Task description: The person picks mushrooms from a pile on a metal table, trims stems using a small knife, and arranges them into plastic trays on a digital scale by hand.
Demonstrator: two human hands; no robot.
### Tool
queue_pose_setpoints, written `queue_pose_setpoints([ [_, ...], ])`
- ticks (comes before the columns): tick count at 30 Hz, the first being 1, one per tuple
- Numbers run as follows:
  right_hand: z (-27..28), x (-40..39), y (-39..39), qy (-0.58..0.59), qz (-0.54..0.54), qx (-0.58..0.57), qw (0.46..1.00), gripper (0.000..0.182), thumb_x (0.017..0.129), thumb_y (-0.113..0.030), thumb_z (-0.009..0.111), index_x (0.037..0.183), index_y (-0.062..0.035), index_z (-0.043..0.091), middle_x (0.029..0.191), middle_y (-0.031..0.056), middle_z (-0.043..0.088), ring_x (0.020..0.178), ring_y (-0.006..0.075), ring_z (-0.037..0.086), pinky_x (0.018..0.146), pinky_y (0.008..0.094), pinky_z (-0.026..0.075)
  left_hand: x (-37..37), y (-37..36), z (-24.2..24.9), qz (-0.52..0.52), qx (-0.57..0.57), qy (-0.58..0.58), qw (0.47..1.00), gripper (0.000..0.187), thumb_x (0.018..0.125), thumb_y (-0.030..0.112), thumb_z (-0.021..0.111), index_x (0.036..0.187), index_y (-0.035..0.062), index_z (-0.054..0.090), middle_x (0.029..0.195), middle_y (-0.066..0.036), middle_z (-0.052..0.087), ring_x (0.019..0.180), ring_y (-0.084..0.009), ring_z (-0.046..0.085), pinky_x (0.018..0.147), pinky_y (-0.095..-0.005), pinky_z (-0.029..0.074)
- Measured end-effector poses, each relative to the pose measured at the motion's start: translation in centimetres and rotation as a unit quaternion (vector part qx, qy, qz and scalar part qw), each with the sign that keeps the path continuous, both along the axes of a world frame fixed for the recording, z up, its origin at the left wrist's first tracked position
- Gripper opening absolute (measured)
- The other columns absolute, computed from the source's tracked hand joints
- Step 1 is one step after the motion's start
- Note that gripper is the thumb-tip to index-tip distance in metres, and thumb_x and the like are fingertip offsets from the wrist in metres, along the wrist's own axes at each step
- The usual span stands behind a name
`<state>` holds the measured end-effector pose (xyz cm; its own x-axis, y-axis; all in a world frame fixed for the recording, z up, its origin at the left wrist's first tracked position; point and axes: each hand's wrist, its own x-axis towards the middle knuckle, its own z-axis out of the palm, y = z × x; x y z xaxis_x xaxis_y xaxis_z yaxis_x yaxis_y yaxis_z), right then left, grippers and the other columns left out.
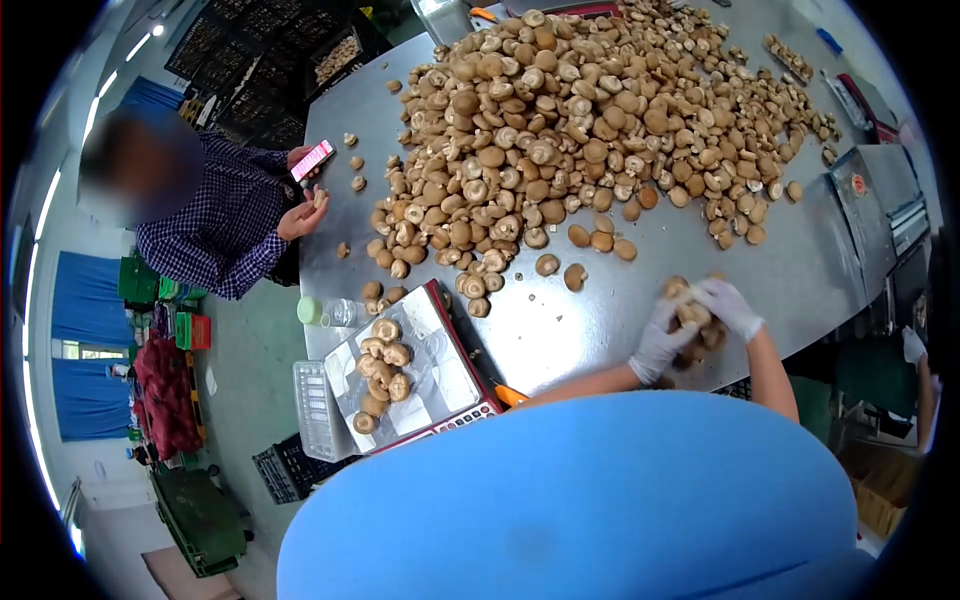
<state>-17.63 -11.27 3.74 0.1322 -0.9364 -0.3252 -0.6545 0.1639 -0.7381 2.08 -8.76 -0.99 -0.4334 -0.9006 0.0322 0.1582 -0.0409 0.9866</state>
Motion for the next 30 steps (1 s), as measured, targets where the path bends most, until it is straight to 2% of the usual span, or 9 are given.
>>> queue_pose_setpoints([
  [4, 0.7, -4.9, 9.2, 0.017, -0.081, -0.012, 0.997, 0.036, 0.096, -0.032, 0.06, 0.102, 0.002, 0.07, 0.099, 0.0175, 0.069, 0.096, 0.031, 0.065, 0.087, 0.0393, 0.05, -4.5, 4.1, 1.4, -0.15, 0.002, 0.137, 0.979, 0.057, 0.091, 0.022, 0.067, 0.141, 0.0046, 0.045, 0.12, -0.008, 0.049, 0.103, -0.0192, 0.054, 0.093, -0.0346, 0.048],
  [8, 1.0, -9.1, 16.9, 0.061, -0.079, -0.065, 0.993, 0.023, 0.094, -0.018, 0.062, 0.096, 0.0007, 0.074, 0.093, 0.0094, 0.072, 0.093, 0.0187, 0.065, 0.086, 0.0314, 0.05, -6.9, 9.4, -0.7, -0.379, 0.012, 0.071, 0.923, 0.069, 0.089, 0.018, 0.066, 0.149, 0.0039, 0.036, 0.124, -0.011, 0.05, 0.111, -0.0177, 0.05, 0.097, -0.0342, 0.044],
  [11, 3.1, -11.4, 21.5, 0.006, -0.198, 0.022, 0.98, 0.028, 0.096, -0.024, 0.06, 0.105, -0.0002, 0.072, 0.102, 0.0132, 0.072, 0.1, 0.0257, 0.065, 0.091, 0.0363, 0.049, -5.5, 8.4, 0.1, -0.45, -0.099, 0.056, 0.886, 0.071, 0.09, 0.018, 0.064, 0.152, 0.0041, 0.032, 0.13, -0.015, 0.051, 0.119, -0.0196, 0.049, 0.103, -0.0355, 0.041],
  [14, 3.7, -12.4, 22.6, 0.184, -0.299, 0.051, 0.935, 0.034, 0.094, -0.03, 0.067, 0.105, 0.0015, 0.072, 0.102, 0.0143, 0.075, 0.097, 0.0238, 0.069, 0.092, 0.0353, 0.051, -1.7, 3.1, 1.6, -0.239, -0.253, -0.064, 0.935, 0.065, 0.09, 0.02, 0.062, 0.148, 0.0028, 0.038, 0.145, -0.02, 0.044, 0.134, -0.0293, 0.043, 0.112, -0.0393, 0.035],
  [16, -1.2, -17.0, 20.1, 0.118, -0.291, -0.009, 0.949, 0.028, 0.096, -0.025, 0.061, 0.098, 0.0022, 0.067, 0.096, 0.0166, 0.07, 0.091, 0.0235, 0.067, 0.087, 0.0375, 0.051, 3.2, -2.0, 5.1, -0.043, -0.099, -0.117, 0.987, 0.06, 0.09, 0.019, 0.062, 0.143, 0.0013, 0.043, 0.148, -0.021, 0.041, 0.136, -0.0338, 0.042, 0.113, -0.0422, 0.035],
  [21, 7.5, -3.8, 2.8, 0.098, -0.175, -0.175, 0.964, 0.043, 0.092, -0.023, 0.069, 0.13, -0.0037, 0.062, 0.126, 0.0144, 0.064, 0.116, 0.0265, 0.061, 0.1, 0.0351, 0.046, 16.4, -12.5, 5.1, 0.526, -0.268, -0.292, 0.753, 0.051, 0.082, 0.002, 0.06, 0.13, -0.01, 0.047, 0.126, -0.021, 0.053, 0.117, -0.0305, 0.054, 0.107, -0.0396, 0.04],
  [22, 9.4, 0.3, -1.1, 0.077, -0.112, -0.215, 0.967, 0.047, 0.091, -0.025, 0.07, 0.132, -0.0054, 0.061, 0.128, 0.0135, 0.063, 0.118, 0.0253, 0.06, 0.101, 0.0348, 0.045, 18.0, -14.0, 5.2, 0.588, -0.193, -0.165, 0.768, 0.05, 0.08, 0.001, 0.058, 0.126, -0.0131, 0.047, 0.118, -0.022, 0.057, 0.114, -0.0325, 0.055, 0.107, -0.0402, 0.04],
  [24, 11.3, 7.1, -8.5, 0.027, 0.031, -0.211, 0.977, 0.053, 0.09, -0.032, 0.069, 0.136, -0.0065, 0.059, 0.129, 0.0137, 0.063, 0.117, 0.0257, 0.06, 0.101, 0.0342, 0.046, 19.8, -14.2, 7.3, 0.601, -0.099, -0.037, 0.792, 0.055, 0.08, 0.003, 0.061, 0.131, -0.0128, 0.046, 0.122, -0.024, 0.056, 0.116, -0.0341, 0.054, 0.111, -0.0398, 0.035],
  [30, 5.4, 24.9, -21.1, 0.084, 0.256, -0.191, 0.944, 0.068, 0.083, -0.044, 0.065, 0.143, -0.0153, 0.052, 0.143, 0.0185, 0.052, 0.132, 0.0323, 0.051, 0.111, 0.0383, 0.041, 23.6, -18.0, 2.6, 0.479, -0.002, -0.491, 0.728, 0.086, 0.089, 0.056, 0.057, 0.152, 0.0016, 0.034, 0.144, -0.029, 0.047, 0.133, -0.0432, 0.045, 0.113, -0.0488, 0.033],
])
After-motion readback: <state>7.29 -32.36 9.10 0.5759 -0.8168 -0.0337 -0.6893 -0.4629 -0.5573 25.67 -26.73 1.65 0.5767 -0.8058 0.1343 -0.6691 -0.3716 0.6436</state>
